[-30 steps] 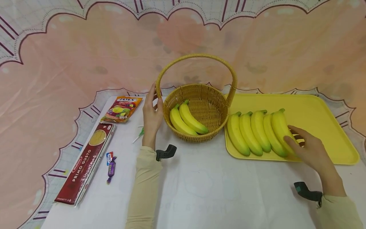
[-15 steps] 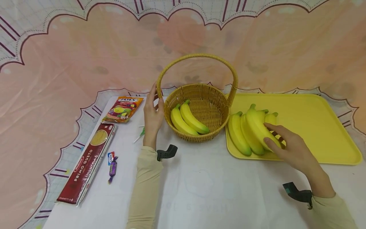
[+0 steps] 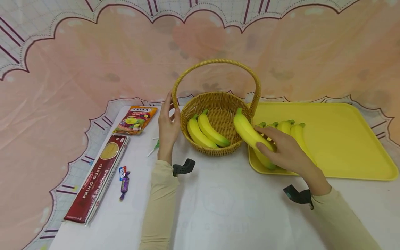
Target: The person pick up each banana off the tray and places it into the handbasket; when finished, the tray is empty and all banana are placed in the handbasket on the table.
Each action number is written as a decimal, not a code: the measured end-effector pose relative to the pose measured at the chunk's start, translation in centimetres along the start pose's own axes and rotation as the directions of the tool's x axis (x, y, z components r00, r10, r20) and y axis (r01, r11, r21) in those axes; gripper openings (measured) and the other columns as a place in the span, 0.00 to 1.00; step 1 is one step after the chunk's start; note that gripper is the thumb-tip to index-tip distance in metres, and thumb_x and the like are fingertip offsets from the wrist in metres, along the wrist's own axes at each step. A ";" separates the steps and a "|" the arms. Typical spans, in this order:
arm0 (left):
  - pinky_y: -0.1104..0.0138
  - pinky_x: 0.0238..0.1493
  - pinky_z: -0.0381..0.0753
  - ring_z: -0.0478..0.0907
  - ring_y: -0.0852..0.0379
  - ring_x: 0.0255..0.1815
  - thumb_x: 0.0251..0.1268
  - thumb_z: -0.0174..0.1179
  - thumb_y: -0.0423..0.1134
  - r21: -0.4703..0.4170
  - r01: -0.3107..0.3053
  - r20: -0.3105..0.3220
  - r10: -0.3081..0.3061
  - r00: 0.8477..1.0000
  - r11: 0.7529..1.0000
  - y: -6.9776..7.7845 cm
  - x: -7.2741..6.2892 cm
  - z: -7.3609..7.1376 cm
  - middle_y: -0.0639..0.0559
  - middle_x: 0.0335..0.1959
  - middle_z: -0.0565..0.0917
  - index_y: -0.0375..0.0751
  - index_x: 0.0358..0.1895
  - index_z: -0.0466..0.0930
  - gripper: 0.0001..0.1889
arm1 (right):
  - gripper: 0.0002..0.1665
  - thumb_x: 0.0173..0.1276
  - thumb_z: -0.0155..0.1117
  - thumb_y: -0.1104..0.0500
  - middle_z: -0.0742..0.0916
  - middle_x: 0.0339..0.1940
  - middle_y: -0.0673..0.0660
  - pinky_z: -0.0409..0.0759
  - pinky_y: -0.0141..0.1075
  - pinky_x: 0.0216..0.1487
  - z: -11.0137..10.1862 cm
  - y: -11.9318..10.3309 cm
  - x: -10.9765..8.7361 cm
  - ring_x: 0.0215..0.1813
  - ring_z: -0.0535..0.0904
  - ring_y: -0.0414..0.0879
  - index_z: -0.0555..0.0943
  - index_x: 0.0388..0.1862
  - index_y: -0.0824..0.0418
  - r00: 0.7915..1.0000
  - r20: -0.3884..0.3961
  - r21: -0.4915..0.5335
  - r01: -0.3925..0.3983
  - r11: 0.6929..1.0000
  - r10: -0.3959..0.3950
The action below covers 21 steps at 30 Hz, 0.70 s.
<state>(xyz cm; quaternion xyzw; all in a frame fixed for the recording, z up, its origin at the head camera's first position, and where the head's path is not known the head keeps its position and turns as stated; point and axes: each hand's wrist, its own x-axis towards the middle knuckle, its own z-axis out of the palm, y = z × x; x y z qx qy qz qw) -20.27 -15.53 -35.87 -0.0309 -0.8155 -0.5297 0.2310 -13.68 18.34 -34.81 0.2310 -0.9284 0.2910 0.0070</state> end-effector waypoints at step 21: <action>0.52 0.59 0.77 0.69 0.44 0.63 0.69 0.46 0.28 -0.022 0.025 0.016 -0.025 1.000 0.999 3.8 -1.1 -0.6 0.38 0.63 0.69 0.41 0.72 0.57 0.28 | 0.32 0.68 0.55 0.46 0.82 0.55 0.59 0.79 0.48 0.50 3.8 -2.3 11.8 0.52 0.79 0.53 0.70 0.67 0.60 0.995 0.095 -0.028 -0.037 0.999 0.040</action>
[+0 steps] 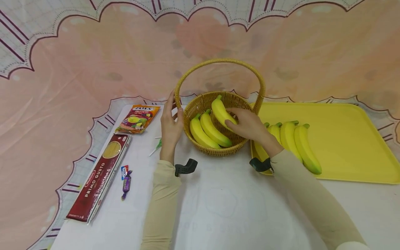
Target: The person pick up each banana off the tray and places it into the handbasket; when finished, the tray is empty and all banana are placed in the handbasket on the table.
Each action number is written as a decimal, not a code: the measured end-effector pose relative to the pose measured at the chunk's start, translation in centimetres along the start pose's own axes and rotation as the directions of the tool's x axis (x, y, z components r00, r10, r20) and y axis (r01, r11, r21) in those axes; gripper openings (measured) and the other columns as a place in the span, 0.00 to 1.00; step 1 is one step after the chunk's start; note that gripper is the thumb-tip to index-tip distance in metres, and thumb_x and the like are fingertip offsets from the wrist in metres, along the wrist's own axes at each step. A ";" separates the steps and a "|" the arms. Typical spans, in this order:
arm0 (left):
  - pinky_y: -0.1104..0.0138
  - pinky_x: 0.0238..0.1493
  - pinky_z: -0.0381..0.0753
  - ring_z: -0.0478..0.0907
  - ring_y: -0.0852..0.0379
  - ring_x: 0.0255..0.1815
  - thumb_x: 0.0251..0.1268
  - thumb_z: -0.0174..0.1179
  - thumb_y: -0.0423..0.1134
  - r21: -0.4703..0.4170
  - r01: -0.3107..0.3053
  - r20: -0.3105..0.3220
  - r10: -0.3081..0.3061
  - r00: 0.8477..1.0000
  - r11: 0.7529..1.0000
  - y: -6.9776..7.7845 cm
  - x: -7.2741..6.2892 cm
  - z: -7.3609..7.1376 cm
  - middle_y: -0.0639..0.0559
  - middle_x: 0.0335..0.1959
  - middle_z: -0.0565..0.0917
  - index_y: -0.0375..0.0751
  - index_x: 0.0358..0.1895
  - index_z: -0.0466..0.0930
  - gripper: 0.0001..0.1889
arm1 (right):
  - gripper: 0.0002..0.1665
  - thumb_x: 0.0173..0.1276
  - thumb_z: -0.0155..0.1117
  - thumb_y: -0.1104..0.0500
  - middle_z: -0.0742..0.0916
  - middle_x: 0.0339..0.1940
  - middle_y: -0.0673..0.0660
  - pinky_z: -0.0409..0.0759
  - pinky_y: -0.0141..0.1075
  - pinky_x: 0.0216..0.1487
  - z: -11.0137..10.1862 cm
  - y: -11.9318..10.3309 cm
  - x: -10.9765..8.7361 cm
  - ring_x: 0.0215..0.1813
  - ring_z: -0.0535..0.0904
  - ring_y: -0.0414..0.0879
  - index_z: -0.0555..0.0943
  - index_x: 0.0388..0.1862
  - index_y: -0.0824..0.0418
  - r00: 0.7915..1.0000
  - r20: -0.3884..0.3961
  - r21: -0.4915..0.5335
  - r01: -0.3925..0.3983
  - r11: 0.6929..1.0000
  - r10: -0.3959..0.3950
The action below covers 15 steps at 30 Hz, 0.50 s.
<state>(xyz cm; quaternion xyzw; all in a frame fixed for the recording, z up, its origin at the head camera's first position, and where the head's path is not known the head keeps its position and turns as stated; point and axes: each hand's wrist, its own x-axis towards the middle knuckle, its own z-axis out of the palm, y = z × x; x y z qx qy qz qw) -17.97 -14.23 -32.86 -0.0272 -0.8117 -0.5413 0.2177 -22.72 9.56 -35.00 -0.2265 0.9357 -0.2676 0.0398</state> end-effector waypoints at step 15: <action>0.52 0.59 0.77 0.69 0.45 0.63 0.70 0.47 0.28 0.015 0.026 0.001 -0.026 1.000 1.000 0.0 0.5 0.1 0.38 0.62 0.70 0.42 0.72 0.57 0.28 | 0.34 0.67 0.55 0.49 0.78 0.62 0.62 0.72 0.53 0.61 2.8 0.6 2.4 0.62 0.74 0.57 0.65 0.69 0.61 0.983 0.173 -0.056 -0.058 0.997 0.067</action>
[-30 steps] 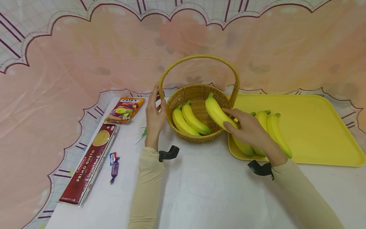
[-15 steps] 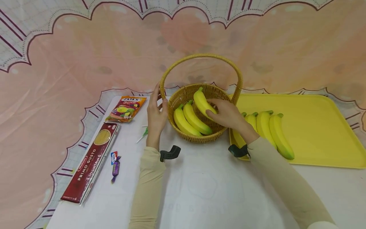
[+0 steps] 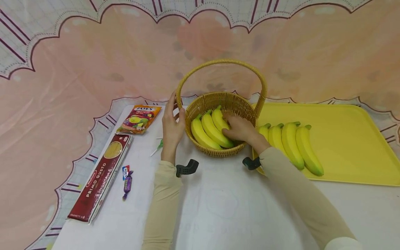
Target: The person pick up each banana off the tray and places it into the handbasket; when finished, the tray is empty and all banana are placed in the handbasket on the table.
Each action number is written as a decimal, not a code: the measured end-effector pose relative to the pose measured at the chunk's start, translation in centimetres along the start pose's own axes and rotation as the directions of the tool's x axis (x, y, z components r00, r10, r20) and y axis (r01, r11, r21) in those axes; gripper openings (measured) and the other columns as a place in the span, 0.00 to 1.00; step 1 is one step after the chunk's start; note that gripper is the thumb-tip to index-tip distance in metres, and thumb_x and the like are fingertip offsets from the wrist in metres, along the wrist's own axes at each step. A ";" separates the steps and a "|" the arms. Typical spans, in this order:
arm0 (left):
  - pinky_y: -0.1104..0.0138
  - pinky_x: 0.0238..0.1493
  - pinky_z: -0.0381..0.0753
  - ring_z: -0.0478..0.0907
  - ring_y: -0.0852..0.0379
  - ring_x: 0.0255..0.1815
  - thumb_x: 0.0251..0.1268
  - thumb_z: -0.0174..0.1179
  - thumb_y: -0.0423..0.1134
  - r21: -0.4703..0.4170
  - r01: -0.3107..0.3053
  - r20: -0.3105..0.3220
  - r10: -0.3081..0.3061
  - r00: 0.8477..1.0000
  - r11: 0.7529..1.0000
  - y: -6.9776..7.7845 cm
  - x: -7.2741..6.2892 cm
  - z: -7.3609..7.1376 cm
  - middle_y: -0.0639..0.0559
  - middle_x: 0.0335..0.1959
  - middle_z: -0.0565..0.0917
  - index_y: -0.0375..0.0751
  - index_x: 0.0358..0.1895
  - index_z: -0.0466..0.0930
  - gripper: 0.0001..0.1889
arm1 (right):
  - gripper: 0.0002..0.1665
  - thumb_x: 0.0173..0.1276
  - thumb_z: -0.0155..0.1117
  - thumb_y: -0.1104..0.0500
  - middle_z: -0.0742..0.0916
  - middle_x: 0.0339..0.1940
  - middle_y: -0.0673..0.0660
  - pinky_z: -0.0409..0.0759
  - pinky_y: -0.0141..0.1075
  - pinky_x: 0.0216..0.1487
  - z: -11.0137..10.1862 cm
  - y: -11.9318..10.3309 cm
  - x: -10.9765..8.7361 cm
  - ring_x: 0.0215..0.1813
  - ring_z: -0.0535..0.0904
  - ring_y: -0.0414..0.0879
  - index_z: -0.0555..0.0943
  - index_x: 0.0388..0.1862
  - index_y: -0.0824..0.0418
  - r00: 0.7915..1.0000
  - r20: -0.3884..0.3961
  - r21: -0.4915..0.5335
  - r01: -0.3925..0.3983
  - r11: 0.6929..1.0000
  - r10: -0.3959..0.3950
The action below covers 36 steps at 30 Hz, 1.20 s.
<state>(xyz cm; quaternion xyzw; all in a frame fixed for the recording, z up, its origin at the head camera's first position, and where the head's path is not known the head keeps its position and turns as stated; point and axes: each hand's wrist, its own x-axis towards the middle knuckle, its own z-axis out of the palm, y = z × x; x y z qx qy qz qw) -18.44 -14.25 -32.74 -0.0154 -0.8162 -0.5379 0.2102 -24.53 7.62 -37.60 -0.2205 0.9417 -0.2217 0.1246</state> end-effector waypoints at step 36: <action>0.52 0.59 0.77 0.69 0.43 0.63 0.69 0.46 0.28 -0.012 -0.022 -0.002 0.022 1.000 1.000 -0.4 0.1 0.1 0.38 0.63 0.69 0.42 0.72 0.57 0.28 | 0.16 0.68 0.55 0.63 0.83 0.45 0.58 0.70 0.35 0.44 -1.3 7.7 -14.2 0.47 0.73 0.38 0.77 0.54 0.62 0.829 -0.559 0.133 0.131 0.982 -0.035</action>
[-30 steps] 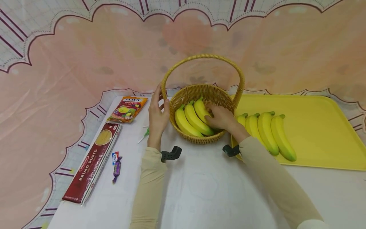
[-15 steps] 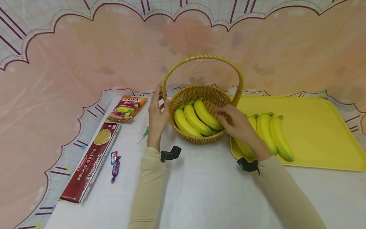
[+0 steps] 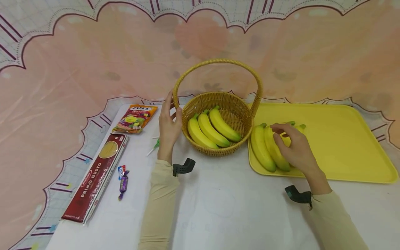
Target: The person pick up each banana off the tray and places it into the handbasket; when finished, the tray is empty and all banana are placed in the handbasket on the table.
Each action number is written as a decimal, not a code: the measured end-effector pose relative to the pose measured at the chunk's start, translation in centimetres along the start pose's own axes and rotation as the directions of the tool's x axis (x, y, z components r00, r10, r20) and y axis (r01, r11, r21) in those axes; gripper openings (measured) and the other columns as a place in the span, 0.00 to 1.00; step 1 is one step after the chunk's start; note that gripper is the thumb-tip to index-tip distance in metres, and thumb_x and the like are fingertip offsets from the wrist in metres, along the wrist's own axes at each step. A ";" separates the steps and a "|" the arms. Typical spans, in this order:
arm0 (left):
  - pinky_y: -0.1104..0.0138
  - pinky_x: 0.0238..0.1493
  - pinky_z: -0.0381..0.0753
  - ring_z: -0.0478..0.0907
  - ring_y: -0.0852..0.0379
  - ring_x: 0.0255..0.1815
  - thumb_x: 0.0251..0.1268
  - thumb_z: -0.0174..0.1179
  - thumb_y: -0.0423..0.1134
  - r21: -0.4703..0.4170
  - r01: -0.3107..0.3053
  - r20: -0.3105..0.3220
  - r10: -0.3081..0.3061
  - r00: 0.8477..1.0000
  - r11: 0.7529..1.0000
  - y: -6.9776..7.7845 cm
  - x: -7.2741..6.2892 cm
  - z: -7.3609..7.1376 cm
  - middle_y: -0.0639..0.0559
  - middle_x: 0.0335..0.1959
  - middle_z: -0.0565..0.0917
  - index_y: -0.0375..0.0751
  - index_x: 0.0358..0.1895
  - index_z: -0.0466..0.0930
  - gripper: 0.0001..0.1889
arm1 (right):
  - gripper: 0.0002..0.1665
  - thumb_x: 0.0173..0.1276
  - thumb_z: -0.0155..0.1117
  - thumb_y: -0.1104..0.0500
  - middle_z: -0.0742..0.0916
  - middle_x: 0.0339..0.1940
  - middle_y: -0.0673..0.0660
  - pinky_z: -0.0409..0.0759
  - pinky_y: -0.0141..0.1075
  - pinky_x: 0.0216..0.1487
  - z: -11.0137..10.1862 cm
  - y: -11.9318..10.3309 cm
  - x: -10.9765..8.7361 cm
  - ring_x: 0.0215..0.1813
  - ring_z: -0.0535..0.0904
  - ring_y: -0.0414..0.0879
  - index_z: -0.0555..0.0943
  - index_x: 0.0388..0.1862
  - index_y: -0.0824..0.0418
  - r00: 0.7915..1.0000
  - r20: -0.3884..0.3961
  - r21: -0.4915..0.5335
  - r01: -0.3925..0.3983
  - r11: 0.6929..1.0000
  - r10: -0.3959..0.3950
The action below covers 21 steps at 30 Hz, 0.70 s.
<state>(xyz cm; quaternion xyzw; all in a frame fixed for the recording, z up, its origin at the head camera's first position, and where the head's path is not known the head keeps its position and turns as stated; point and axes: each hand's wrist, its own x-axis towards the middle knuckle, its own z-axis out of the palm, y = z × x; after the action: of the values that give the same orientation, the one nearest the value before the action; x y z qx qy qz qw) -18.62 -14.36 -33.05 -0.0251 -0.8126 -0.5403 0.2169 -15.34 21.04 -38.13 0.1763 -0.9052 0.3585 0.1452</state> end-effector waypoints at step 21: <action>0.50 0.59 0.76 0.69 0.43 0.64 0.69 0.46 0.28 -0.016 0.001 0.011 0.000 1.000 1.000 0.1 -0.1 -0.2 0.37 0.63 0.69 0.41 0.72 0.57 0.28 | 0.42 0.72 0.52 0.48 0.70 0.60 0.78 0.71 0.62 0.46 -4.0 5.4 -5.9 0.55 0.68 0.71 0.52 0.72 0.73 0.903 0.219 -0.137 -0.347 0.928 0.370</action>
<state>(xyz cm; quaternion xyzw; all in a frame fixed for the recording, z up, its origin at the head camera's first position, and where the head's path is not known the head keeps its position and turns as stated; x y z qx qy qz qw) -18.48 -14.51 -32.96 -0.0295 -0.8096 -0.5466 0.2122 -11.74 28.78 -40.84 0.0418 -0.9489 0.3117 -0.0258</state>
